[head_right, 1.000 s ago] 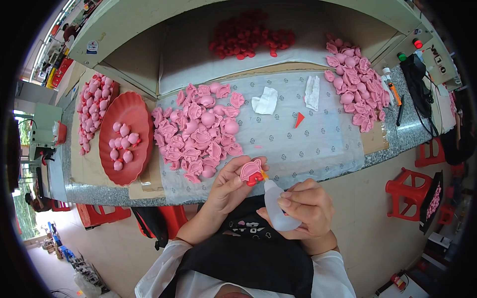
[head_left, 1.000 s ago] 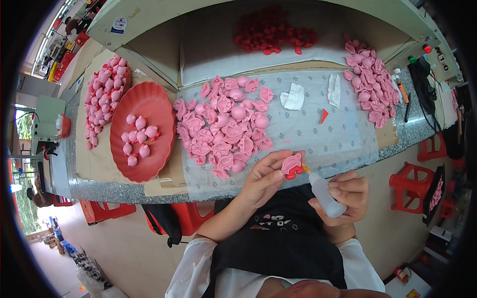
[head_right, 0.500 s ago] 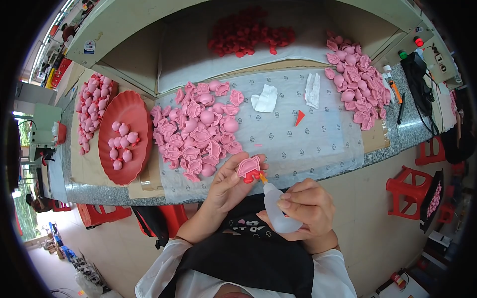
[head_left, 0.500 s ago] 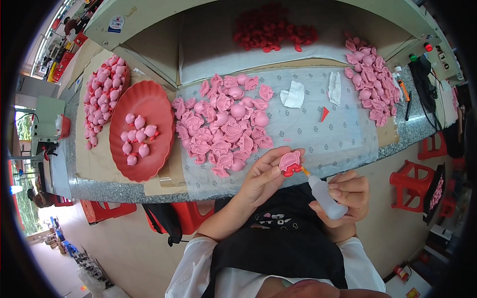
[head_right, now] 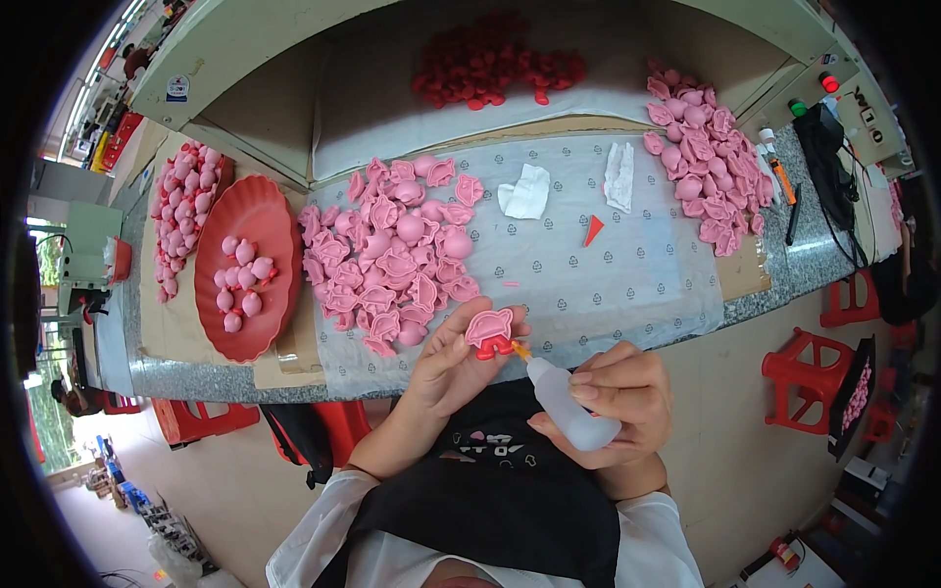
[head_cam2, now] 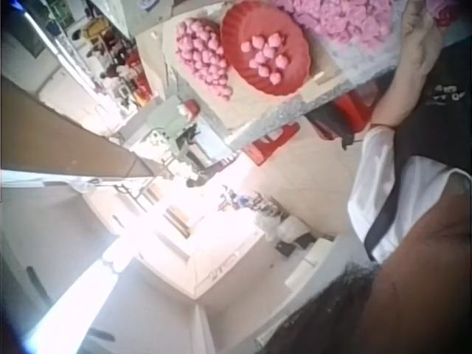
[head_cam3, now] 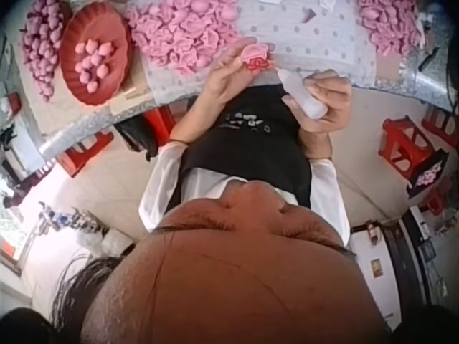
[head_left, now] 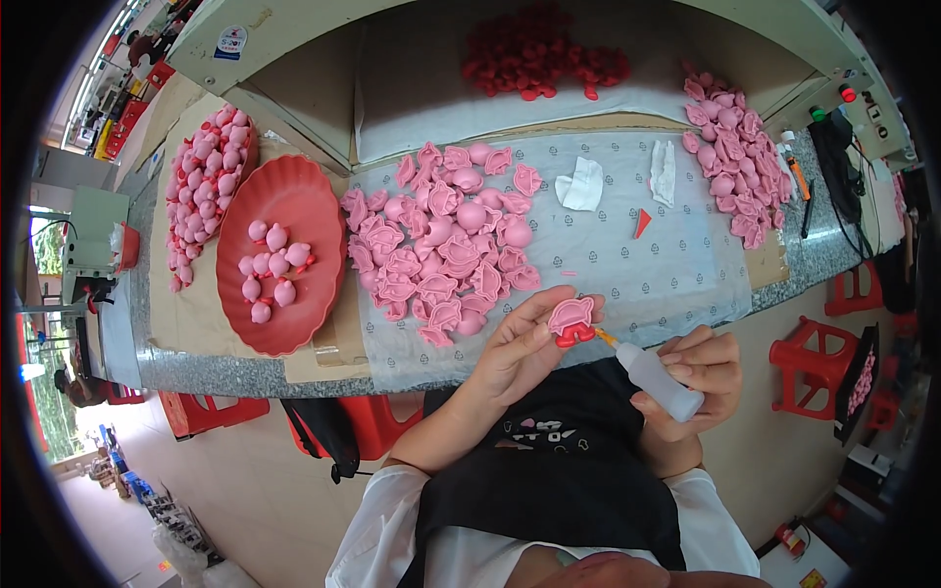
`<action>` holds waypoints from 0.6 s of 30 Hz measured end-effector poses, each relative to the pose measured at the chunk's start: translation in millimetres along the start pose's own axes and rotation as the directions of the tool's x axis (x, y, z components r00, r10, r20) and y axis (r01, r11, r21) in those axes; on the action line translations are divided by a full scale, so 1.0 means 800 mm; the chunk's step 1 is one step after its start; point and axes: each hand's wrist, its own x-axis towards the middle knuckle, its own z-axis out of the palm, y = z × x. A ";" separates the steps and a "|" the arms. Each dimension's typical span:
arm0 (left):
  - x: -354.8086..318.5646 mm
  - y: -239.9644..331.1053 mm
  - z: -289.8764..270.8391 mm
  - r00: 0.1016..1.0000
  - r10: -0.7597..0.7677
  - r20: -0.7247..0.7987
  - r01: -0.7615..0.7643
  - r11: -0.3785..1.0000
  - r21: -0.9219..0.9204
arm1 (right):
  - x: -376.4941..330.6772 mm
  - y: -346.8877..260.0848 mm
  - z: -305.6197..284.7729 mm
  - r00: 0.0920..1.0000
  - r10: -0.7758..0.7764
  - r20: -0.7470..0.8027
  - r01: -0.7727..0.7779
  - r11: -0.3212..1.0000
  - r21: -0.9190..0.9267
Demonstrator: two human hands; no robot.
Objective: Applying glue to small pink plastic toy components and assembling them manually at a factory workstation.
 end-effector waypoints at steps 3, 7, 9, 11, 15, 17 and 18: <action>0.001 0.001 0.001 1.000 -0.007 0.005 0.007 0.999 -0.044 | 0.000 -0.001 0.001 0.995 0.035 -0.094 -0.031 0.999 0.042; 0.000 0.003 0.002 1.000 -0.012 0.005 0.012 0.998 -0.062 | 0.000 0.001 -0.005 0.999 0.031 -0.030 -0.028 0.995 0.099; 0.000 0.002 0.002 1.000 -0.007 0.011 0.008 0.998 -0.062 | -0.001 0.002 -0.003 0.999 0.028 -0.027 -0.025 0.996 0.090; 0.000 0.002 0.003 1.000 -0.003 0.017 0.004 0.998 -0.060 | -0.003 0.001 0.001 0.992 0.057 -0.109 -0.055 0.998 0.020; -0.002 0.002 0.003 1.000 0.007 0.000 -0.007 1.000 -0.002 | -0.004 -0.002 -0.001 0.990 0.071 -0.124 -0.065 0.997 0.052; -0.001 0.002 0.003 1.000 0.005 0.001 -0.005 1.000 0.010 | -0.003 -0.002 -0.008 0.999 0.035 -0.037 -0.031 0.994 0.104; -0.001 0.002 0.003 1.000 0.001 0.008 -0.001 1.000 -0.015 | -0.002 -0.001 -0.007 0.999 0.033 -0.038 -0.029 0.994 0.105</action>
